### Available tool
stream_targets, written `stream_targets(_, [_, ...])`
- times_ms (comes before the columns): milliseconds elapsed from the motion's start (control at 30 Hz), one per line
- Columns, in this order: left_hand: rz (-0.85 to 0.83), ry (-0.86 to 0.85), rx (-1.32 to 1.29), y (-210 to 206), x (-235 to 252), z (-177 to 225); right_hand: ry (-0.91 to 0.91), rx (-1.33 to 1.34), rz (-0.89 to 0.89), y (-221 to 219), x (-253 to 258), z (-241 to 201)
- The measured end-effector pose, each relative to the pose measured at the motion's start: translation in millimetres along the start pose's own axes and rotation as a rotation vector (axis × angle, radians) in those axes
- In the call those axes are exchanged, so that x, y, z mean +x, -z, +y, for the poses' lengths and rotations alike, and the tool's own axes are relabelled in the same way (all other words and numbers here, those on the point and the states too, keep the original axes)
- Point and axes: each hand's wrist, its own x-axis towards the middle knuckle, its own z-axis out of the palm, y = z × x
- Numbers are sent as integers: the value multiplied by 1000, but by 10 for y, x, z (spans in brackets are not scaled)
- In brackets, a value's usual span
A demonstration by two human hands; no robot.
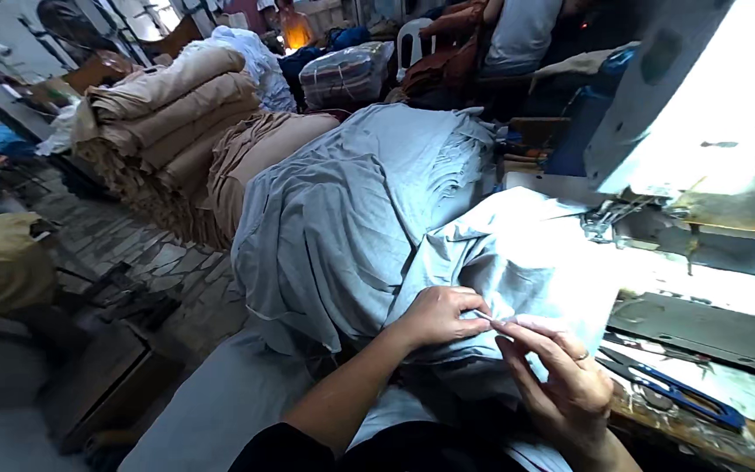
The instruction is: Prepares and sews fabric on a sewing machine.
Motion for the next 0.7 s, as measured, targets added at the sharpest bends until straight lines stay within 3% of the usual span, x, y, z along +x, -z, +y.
stream_targets(333, [0, -41, -23, 12, -8, -30, -316, 60, -42, -94, -203, 367])
stream_targets(700, [7, -70, -71, 13, -10, -38, -381, 115, -142, 3, -228, 412])
